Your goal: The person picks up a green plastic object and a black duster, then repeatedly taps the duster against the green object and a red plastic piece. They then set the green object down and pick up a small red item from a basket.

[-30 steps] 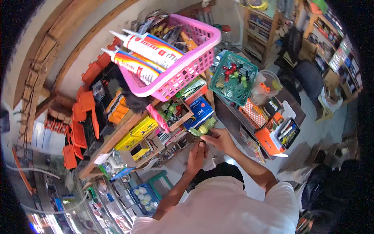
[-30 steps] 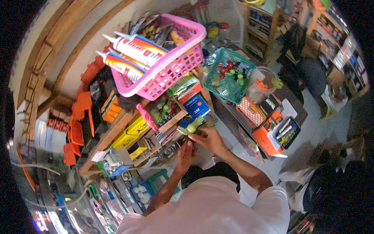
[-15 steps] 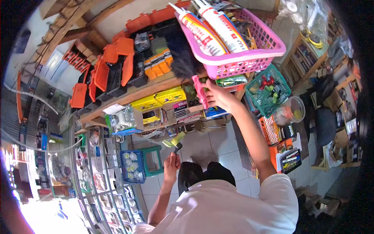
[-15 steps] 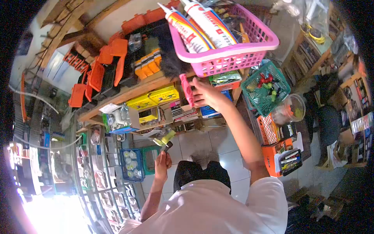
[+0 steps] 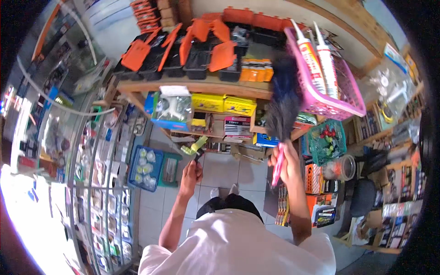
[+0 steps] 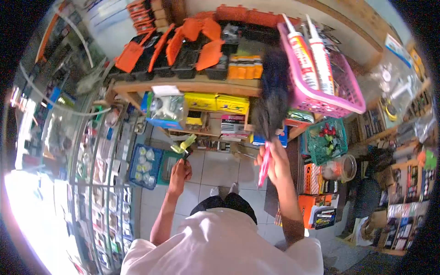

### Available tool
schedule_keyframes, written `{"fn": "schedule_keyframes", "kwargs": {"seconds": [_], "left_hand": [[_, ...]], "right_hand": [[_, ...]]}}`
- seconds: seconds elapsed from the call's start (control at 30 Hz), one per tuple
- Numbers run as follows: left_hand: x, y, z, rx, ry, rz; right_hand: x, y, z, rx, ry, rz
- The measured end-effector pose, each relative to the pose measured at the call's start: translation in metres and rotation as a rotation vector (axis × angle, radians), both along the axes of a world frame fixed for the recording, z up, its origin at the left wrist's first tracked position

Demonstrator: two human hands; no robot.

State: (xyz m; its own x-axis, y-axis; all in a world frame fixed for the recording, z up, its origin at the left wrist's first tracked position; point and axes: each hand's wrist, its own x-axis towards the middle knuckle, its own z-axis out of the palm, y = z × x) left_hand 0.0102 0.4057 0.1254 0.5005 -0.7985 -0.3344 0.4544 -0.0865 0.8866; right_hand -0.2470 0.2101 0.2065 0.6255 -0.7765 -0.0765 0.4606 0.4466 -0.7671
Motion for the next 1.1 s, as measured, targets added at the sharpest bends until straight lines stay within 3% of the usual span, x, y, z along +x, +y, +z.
{"fn": "schedule_keyframes", "kwargs": {"seconds": [0.13,0.2,0.3,0.33,0.4,0.47,0.5,0.53,0.6,0.63,0.67,0.73,0.77,0.8,0.83,0.93,1.0,1.07,1.1], "left_hand": [[0.01,0.002,-0.001,-0.049,-0.028,0.015],[0.018,0.007,0.003,-0.069,-0.115,-0.035],[0.026,0.005,-0.013,-0.109,-0.159,-0.079],[0.027,0.002,-0.026,-0.209,-0.597,0.055],[0.027,0.006,-0.046,-0.309,-1.015,0.192],[0.03,0.02,-0.026,0.117,-0.645,-0.157],[0.029,0.014,-0.01,0.053,-0.45,-0.172],[0.032,0.017,-0.016,0.055,-0.449,-0.165],[0.034,0.023,-0.027,0.034,-0.602,-0.118],[0.029,0.033,-0.026,0.063,-0.765,0.021],[0.033,0.035,-0.027,0.067,-0.759,0.037],[0.044,0.037,-0.006,-0.007,-0.271,-0.094],[0.047,0.039,-0.013,-0.087,-0.198,-0.071],[0.051,0.038,-0.019,-0.082,-0.2,-0.05],[0.055,0.035,-0.024,-0.196,-0.797,0.124],[0.053,0.054,-0.01,-0.071,-0.607,0.153],[0.063,0.057,-0.01,-0.08,-0.175,0.048],[0.065,0.056,-0.01,-0.104,-0.152,0.102],[0.066,0.054,-0.009,-0.13,-0.527,0.196]], "right_hand": [[-0.01,0.084,-0.004,0.119,0.135,0.063],[-0.024,0.111,-0.033,0.138,0.083,0.17],[-0.035,0.14,-0.059,-0.308,0.576,0.243],[-0.032,0.149,-0.061,-0.404,0.68,0.259],[-0.022,0.159,-0.063,-0.432,0.727,0.204],[-0.022,0.169,-0.064,-0.459,0.777,0.173],[-0.02,0.172,-0.066,-0.481,0.788,0.151],[-0.017,0.175,-0.07,-0.503,0.795,0.129],[-0.012,0.178,-0.073,-0.509,0.817,0.143],[-0.007,0.175,-0.067,-0.554,0.847,0.152],[-0.004,0.172,-0.063,-0.599,0.878,0.165],[-0.003,0.169,-0.075,-0.552,0.844,0.146],[-0.002,0.167,-0.076,-0.603,0.848,0.221],[0.002,0.165,-0.078,-0.658,0.849,0.296],[0.007,0.162,-0.078,-0.666,0.841,0.314],[0.022,0.156,-0.077,-0.621,0.735,0.176],[0.026,0.152,-0.076,-0.555,0.695,0.181],[0.028,0.144,-0.067,-0.813,0.759,0.369],[0.029,0.145,-0.069,-0.817,0.757,0.371]]}}
